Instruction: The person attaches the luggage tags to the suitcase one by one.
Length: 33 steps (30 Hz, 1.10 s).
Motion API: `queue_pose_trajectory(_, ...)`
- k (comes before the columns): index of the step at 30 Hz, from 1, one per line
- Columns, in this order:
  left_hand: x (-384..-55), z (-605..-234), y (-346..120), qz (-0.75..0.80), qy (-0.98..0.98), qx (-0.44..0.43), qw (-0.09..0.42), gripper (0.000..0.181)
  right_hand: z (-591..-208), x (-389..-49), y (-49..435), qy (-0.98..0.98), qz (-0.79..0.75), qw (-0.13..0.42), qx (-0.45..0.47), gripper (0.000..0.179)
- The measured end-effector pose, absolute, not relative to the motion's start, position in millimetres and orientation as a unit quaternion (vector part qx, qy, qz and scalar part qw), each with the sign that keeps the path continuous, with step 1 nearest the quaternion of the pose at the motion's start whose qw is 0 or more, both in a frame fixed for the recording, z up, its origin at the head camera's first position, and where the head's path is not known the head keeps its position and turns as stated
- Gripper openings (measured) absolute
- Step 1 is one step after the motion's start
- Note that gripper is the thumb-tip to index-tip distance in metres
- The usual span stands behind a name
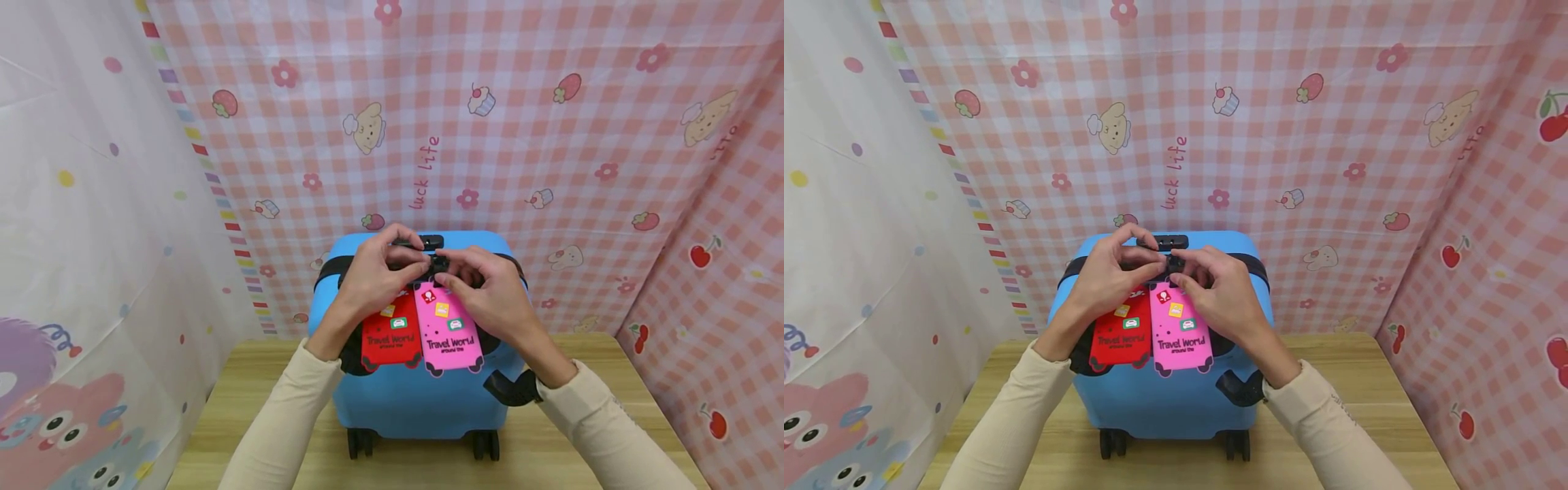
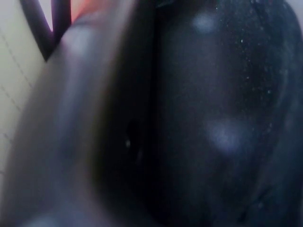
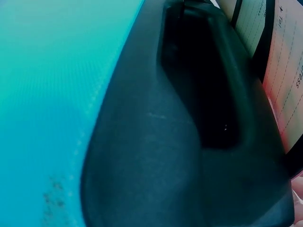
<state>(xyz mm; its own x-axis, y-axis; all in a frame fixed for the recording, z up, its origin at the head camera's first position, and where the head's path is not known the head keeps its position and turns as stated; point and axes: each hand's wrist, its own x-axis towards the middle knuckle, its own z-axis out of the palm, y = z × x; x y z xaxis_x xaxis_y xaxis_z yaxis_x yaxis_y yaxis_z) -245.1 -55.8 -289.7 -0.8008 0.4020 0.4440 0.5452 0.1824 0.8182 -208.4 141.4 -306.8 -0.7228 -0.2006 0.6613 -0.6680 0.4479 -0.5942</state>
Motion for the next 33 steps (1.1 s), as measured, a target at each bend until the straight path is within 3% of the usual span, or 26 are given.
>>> queue_pose_trajectory(8, -243.4, -287.0, -56.7, -0.569, -0.753, -0.326, 0.052, 0.028, -305.1, -207.4, 141.0, -0.819, 0.44, 0.26, 0.261, 0.031)
queue_pose_trajectory(33, -243.3, -292.3, -54.2, -0.535, -0.767, -0.344, 0.084, 0.026, -305.3, -207.9, 141.5, -0.816, 0.445, 0.263, 0.26, 0.023)
